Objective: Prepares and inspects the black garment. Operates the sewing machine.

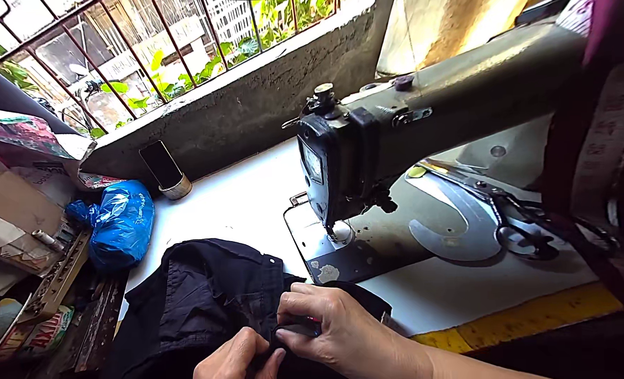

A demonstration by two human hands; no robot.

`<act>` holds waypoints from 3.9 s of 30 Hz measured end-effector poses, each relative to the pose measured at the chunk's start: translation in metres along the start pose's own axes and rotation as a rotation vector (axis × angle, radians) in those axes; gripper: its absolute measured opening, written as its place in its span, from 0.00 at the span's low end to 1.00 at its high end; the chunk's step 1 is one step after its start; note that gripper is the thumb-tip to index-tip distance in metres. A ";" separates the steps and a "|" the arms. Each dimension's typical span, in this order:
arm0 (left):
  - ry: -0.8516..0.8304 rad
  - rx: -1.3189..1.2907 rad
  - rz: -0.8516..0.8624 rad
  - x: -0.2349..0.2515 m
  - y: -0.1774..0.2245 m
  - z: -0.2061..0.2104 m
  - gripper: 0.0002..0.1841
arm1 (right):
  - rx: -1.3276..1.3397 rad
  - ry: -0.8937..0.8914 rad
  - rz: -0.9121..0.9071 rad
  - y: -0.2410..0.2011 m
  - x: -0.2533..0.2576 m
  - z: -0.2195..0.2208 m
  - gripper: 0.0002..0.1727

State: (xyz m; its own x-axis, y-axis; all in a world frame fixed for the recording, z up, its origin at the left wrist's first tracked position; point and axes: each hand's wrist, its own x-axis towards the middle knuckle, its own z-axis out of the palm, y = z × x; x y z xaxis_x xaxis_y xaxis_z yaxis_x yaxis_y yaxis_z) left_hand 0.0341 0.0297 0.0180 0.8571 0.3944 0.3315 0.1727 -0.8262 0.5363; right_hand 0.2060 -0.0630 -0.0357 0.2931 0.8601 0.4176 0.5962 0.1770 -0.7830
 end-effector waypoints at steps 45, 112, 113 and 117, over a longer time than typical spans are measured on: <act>-0.391 -0.578 0.049 0.041 -0.063 -0.017 0.11 | 0.152 0.156 -0.022 0.012 -0.032 -0.067 0.16; -0.080 -0.262 0.274 0.024 -0.055 -0.004 0.15 | -0.046 0.128 -0.324 0.007 -0.007 0.013 0.11; -0.088 -0.237 0.278 0.029 -0.054 -0.006 0.16 | -0.057 0.130 -0.315 0.007 -0.006 0.011 0.11; -0.241 -0.261 0.227 0.055 -0.048 -0.018 0.14 | -0.181 0.101 -0.281 0.004 0.002 0.003 0.08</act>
State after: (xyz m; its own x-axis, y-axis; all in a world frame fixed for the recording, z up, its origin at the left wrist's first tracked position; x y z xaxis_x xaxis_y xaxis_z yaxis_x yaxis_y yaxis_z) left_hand 0.0642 0.0981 0.0242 0.9536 0.0827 0.2896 -0.1363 -0.7391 0.6597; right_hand 0.2072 -0.0590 -0.0392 0.1661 0.7363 0.6560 0.7842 0.3047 -0.5405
